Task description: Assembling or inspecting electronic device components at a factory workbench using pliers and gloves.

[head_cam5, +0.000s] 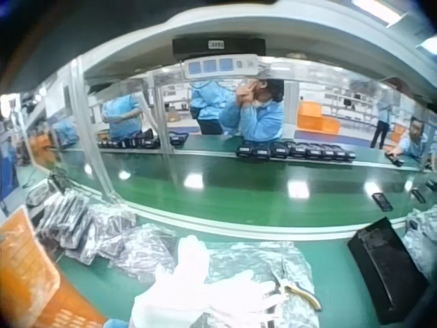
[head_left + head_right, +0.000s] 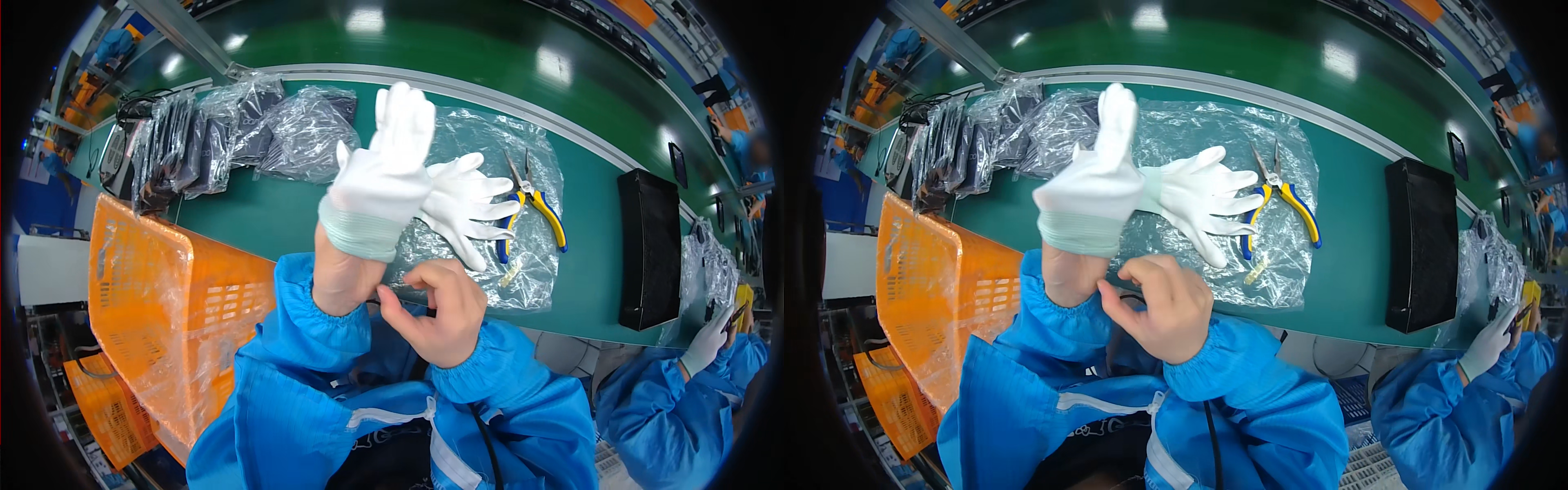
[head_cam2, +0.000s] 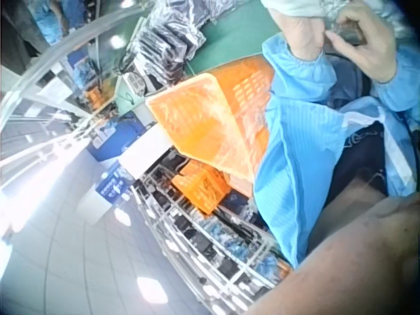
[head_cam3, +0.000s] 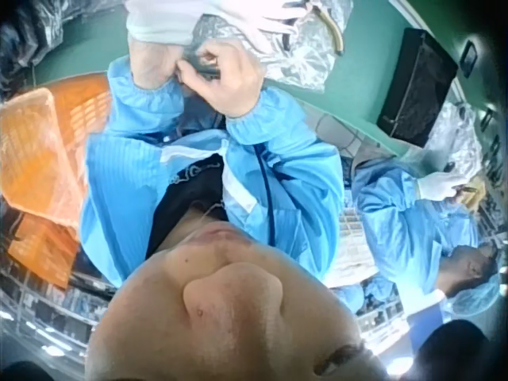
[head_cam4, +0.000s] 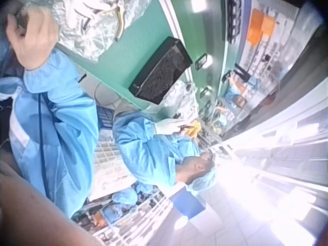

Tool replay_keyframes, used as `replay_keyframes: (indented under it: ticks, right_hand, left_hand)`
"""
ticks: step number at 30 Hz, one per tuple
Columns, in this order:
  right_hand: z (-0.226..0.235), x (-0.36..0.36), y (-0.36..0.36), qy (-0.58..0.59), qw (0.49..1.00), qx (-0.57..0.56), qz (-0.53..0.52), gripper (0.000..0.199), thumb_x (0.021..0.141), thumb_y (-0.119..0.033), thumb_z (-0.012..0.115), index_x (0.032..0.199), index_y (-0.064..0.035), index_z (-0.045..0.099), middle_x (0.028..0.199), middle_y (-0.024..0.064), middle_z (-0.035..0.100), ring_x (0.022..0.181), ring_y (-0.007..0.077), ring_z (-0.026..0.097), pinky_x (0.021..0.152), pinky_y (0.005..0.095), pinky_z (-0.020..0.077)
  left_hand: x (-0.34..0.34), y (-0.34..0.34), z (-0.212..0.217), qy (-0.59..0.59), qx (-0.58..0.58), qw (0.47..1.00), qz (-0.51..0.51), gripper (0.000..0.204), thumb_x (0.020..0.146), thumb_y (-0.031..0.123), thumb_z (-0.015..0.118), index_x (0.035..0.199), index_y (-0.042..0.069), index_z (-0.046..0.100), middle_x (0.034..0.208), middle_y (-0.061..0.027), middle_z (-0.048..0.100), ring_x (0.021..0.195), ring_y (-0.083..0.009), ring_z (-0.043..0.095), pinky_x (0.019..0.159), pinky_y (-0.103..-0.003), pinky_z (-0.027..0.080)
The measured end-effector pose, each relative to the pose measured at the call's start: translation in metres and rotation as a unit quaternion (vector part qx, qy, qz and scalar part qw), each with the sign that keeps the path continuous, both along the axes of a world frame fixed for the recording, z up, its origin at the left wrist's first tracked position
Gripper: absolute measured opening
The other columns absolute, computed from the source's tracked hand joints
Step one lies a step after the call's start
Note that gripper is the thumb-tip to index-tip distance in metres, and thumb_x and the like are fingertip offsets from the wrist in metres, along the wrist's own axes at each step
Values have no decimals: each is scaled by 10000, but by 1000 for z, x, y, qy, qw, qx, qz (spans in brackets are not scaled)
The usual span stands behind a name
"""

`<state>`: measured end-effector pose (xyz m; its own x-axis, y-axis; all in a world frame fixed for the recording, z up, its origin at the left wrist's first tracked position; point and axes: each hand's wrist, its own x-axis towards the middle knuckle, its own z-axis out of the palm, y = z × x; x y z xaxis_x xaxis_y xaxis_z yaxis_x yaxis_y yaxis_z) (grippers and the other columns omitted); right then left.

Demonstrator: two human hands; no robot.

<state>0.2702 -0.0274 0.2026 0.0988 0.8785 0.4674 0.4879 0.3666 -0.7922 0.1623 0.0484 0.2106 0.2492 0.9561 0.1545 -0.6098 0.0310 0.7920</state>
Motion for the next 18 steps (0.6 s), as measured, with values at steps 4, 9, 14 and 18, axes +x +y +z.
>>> replay_keyframes:
  ticks: [4, 9, 14, 18]
  right_hand:
    - [-4, -2, 17, -91, 992, 60, -70, 312, 600, -25, 731, 878, -17, 589, 833, 110, 610, 668, 261, 620, 565, 315, 492]
    - [-21, -1, 18, -155, 981, 92, -74, 263, 629, -73, 699, 870, -35, 599, 813, 71, 599, 612, 214, 587, 498, 294, 452]
    - [-12, 22, 23, -108, 983, 90, -117, 192, 639, 41, 658, 806, -6, 575, 751, 86, 593, 447, 136, 471, 421, 239, 387]
    - [5, 40, 29, -76, 982, 36, -169, 202, 663, -2, 677, 847, -9, 594, 785, 92, 596, 529, 163, 554, 450, 243, 432]
  left_hand:
    - [16, -14, 1, -48, -68, 997, -10, 509, 913, 280, 484, 1303, -4, 322, 1305, -137, 414, 1160, -200, 440, 995, -337, 338]
    - [15, 3, -15, -63, -30, 997, 41, 478, 947, 283, 388, 1351, 48, 291, 1248, -91, 459, 1031, -147, 496, 875, -264, 417]
    - [19, -3, -1, -31, -115, 983, 140, 301, 920, 171, 454, 1175, 12, 439, 1215, -87, 469, 856, -61, 489, 710, -175, 421]
    - [21, -14, -6, 105, -54, 991, 60, 175, 806, 59, 571, 963, 22, 502, 1141, -96, 505, 784, -45, 497, 700, -196, 425]
